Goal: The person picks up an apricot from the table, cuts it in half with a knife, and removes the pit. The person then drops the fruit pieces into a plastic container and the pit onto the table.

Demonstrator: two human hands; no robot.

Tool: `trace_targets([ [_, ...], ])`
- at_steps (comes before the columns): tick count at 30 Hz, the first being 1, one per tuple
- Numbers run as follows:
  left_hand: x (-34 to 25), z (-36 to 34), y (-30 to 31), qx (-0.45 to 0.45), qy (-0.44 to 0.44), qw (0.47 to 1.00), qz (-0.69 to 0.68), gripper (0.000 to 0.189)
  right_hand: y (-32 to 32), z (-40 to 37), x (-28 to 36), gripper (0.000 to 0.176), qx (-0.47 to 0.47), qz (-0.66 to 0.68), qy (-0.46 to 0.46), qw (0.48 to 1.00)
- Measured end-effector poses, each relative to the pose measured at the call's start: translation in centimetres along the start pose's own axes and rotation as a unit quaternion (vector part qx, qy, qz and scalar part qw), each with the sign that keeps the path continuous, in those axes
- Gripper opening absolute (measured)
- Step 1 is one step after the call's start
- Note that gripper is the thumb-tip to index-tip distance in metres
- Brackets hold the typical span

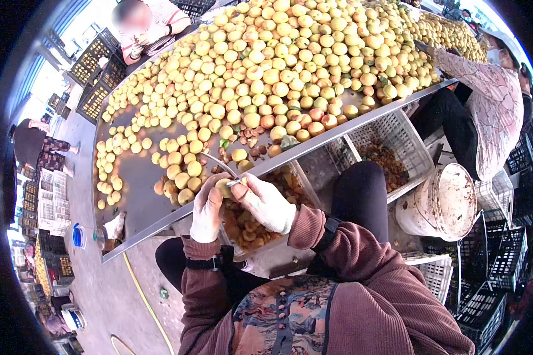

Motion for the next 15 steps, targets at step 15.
trace_targets([
  [15, 2.3, 0.8, 0.6, 0.027, -0.004, 0.964, 0.266, 0.04, 0.1, 1.2, -4.6, 0.026, -0.09, -0.314, -0.017, 0.945],
])
Point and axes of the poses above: each hand's wrist, its own z-axis towards the middle knuckle, its own y-axis out of the back of the hand, x = y × z, the point moved 5 cm from there along z, towards the middle knuckle, and after that the axes turned 7 degrees about x, right-handed, at the moved point
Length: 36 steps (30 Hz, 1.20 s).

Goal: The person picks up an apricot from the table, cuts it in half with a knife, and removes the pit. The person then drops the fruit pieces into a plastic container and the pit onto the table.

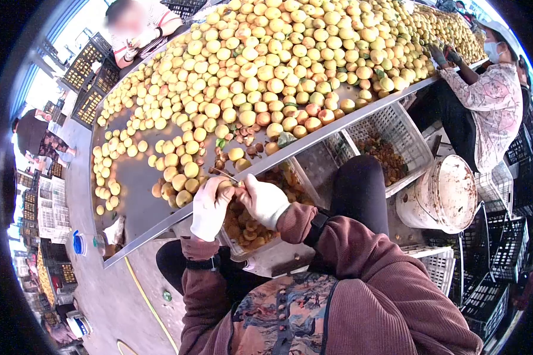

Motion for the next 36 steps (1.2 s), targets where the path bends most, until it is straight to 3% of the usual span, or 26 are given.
trace_targets([
  [2, -0.4, 0.1, 0.5, -0.12, -0.005, 0.993, -0.004, 0.038, 0.5, 0.3, -0.6, 0.025, -0.012, -0.027, -0.002, 1.0],
  [3, 0.2, -0.1, 0.5, -0.106, 0.076, 0.976, -0.176, 0.04, 0.9, 0.2, -0.4, 0.027, -0.015, 0.013, 0.008, 1.0],
  [4, 0.3, -0.3, 0.7, -0.103, 0.126, 0.952, -0.26, 0.044, 1.3, 0.3, 0.0, 0.029, -0.015, 0.053, 0.021, 0.998],
  [6, 0.0, -0.2, 0.7, -0.174, 0.05, 0.944, -0.276, 0.047, 0.7, -0.1, 0.9, 0.034, 0.036, 0.129, 0.018, 0.991],
  [10, 0.2, -0.3, 0.4, -0.153, 0.068, 0.945, -0.282, 0.05, -0.3, -0.8, 1.7, 0.034, 0.043, 0.163, 0.018, 0.985],
  [12, 0.4, -0.2, -0.4, -0.149, 0.088, 0.885, -0.433, 0.053, -0.8, -0.7, 1.2, 0.035, 0.047, 0.16, -0.023, 0.986],
  [18, 0.9, 0.2, -2.3, -0.159, 0.074, 0.857, -0.485, 0.058, -2.2, -0.7, 0.8, 0.041, -0.001, 0.19, 0.011, 0.982],
  [20, 0.7, 0.5, -3.2, -0.176, 0.057, 0.821, -0.541, 0.059, -2.3, -0.8, 0.5, 0.038, -0.023, 0.21, 0.026, 0.977],
  [22, 0.9, 0.5, -3.0, -0.155, 0.055, 0.827, -0.538, 0.055, -1.8, -0.8, 0.5, 0.035, 0.001, 0.21, -0.021, 0.977],
  [24, 0.8, 0.8, -1.7, -0.182, 0.075, 0.908, -0.371, 0.061, -1.0, -0.4, 0.6, 0.031, 0.015, 0.189, -0.029, 0.981],
  [25, -0.2, 0.6, -0.5, -0.183, 0.053, 0.957, -0.22, 0.059, -0.9, -0.2, 0.8, 0.03, 0.008, 0.152, -0.007, 0.988],
  [29, -1.1, 0.8, -0.4, -0.262, 0.026, 0.913, -0.31, 0.054, -0.9, 0.2, 1.2, 0.031, -0.018, 0.079, 0.038, 0.996],
  [32, -0.1, 0.9, -2.0, -0.224, 0.064, 0.884, -0.406, 0.052, -1.1, 0.3, 0.8, 0.031, -0.032, 0.036, 0.035, 0.998],
  [36, -0.5, 0.6, -2.0, -0.193, 0.091, 0.888, -0.408, 0.053, -1.8, 0.5, -0.1, 0.03, -0.017, 0.043, 0.028, 0.999],
])
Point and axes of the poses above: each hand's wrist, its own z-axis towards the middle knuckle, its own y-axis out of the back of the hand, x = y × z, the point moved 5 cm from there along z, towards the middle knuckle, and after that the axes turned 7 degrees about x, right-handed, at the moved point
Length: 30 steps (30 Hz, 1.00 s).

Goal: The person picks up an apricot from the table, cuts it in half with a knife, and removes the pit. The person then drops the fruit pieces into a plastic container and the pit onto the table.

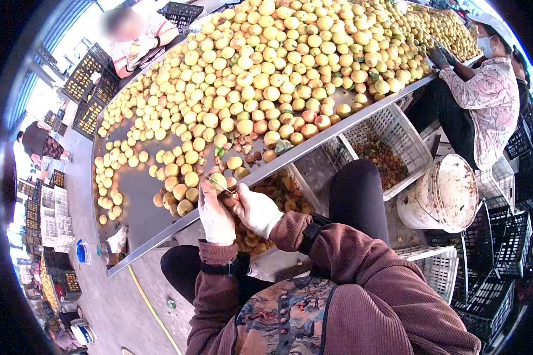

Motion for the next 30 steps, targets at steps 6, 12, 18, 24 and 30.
trace_targets([
  [6, -0.1, 0.6, 0.3, 0.03, -0.094, 0.988, 0.123, 0.046, 1.3, 0.3, 1.2, 0.026, -0.021, 0.077, 0.013, 0.997],
  [12, -0.1, -0.2, -0.1, -0.002, -0.006, 0.999, 0.054, 0.041, 1.1, -0.1, 0.8, 0.032, -0.006, -0.02, -0.014, 1.0],
  [18, -1.0, -0.2, -0.6, 0.03, -0.053, 0.989, 0.137, 0.05, 1.2, -0.4, 1.2, 0.03, -0.006, 0.043, -0.003, 0.999],
  [24, 1.1, -0.5, -0.5, 0.02, 0.013, 1.0, -0.016, 0.06, 0.8, -0.4, 0.7, 0.035, -0.014, -0.08, 0.019, 0.996],
  [30, 3.8, -1.0, -0.6, 0.019, 0.075, 0.987, -0.141, 0.063, 0.8, -0.9, -0.8, 0.041, -0.029, -0.109, 0.054, 0.992],
])
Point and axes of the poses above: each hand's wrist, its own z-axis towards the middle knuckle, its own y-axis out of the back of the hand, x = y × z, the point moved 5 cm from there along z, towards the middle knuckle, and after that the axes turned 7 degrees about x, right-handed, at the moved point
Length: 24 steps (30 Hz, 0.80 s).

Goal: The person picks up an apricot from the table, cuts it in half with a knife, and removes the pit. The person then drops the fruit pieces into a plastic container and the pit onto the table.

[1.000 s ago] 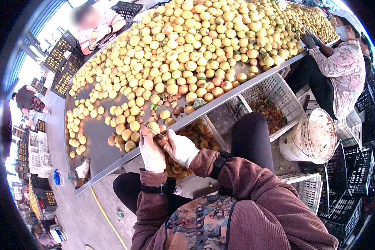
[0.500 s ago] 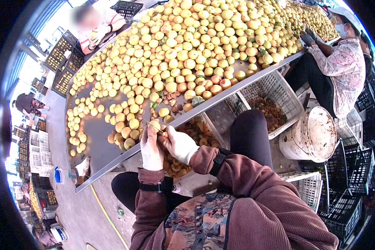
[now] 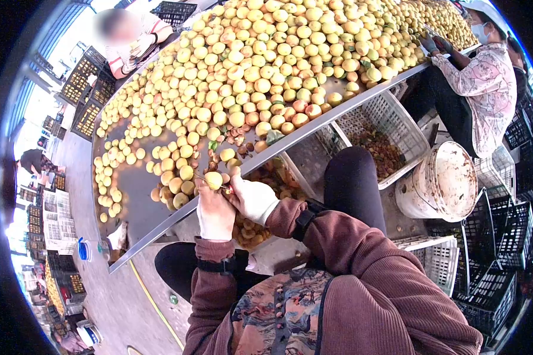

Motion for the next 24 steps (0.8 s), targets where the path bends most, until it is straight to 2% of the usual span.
trace_targets([
  [2, -1.0, 0.0, 0.1, -0.009, -0.054, 0.998, 0.044, 0.057, 0.3, -0.1, 0.5, 0.036, 0.018, -0.004, 0.01, 1.0],
  [3, -1.7, -0.6, 0.0, -0.029, -0.016, 0.998, 0.05, 0.052, 1.0, -0.4, 1.0, 0.028, 0.003, -0.003, 0.015, 1.0],
  [6, -1.2, -0.4, 0.8, -0.021, -0.004, 0.992, 0.125, 0.049, 3.7, 0.3, 1.7, 0.022, -0.077, 0.135, -0.047, 0.987],
  [7, -1.2, -0.4, 0.8, -0.016, -0.006, 0.974, 0.227, 0.046, 4.6, 0.8, 2.2, 0.022, -0.105, 0.209, -0.066, 0.97],
  [8, -0.8, -0.4, 0.3, -0.013, -0.004, 0.974, 0.225, 0.046, 4.8, 1.2, 2.0, 0.022, -0.137, 0.223, -0.047, 0.964],
  [10, -1.4, -0.8, -2.4, 0.029, -0.081, 0.947, 0.308, 0.049, 5.0, 1.4, 1.9, 0.019, -0.13, 0.236, -0.058, 0.961],
  [11, -1.4, -1.0, -2.8, 0.014, -0.088, 0.943, 0.32, 0.047, 4.7, 1.5, 1.8, 0.019, -0.131, 0.237, -0.057, 0.961],
  [13, -1.5, -0.9, -2.9, 0.006, -0.107, 0.938, 0.329, 0.048, 3.9, 1.4, 1.3, 0.021, -0.136, 0.318, -0.08, 0.935],
  [15, -1.7, -0.9, -2.8, -0.007, -0.116, 0.937, 0.329, 0.047, 3.5, 1.6, 1.2, 0.021, -0.105, 0.304, -0.094, 0.942],
  [17, -2.2, -1.1, -2.6, -0.012, -0.168, 0.913, 0.371, 0.036, 3.4, 1.6, 1.5, 0.023, -0.07, 0.272, -0.101, 0.955],
  [18, -2.1, -1.1, -2.1, -0.011, -0.164, 0.914, 0.372, 0.036, 3.5, 1.6, 1.5, 0.023, -0.069, 0.273, -0.105, 0.954],
  [20, -1.6, -1.2, -1.6, 0.014, -0.153, 0.83, 0.536, 0.03, 4.0, 1.6, 2.4, 0.023, -0.065, 0.134, -0.019, 0.989],
  [21, -1.9, -1.6, -1.8, 0.015, -0.1, 0.82, 0.564, 0.031, 3.6, 1.8, 2.5, 0.023, -0.05, 0.063, 0.039, 0.996],
  [22, -1.0, -1.4, -1.2, 0.039, -0.125, 0.817, 0.561, 0.029, 3.2, 1.6, 2.3, 0.022, -0.024, 0.038, 0.046, 0.998],
  [24, -1.2, -1.5, -1.3, 0.04, -0.099, 0.789, 0.605, 0.038, 3.2, 1.4, 1.9, 0.02, -0.046, 0.052, 0.051, 0.996],
])
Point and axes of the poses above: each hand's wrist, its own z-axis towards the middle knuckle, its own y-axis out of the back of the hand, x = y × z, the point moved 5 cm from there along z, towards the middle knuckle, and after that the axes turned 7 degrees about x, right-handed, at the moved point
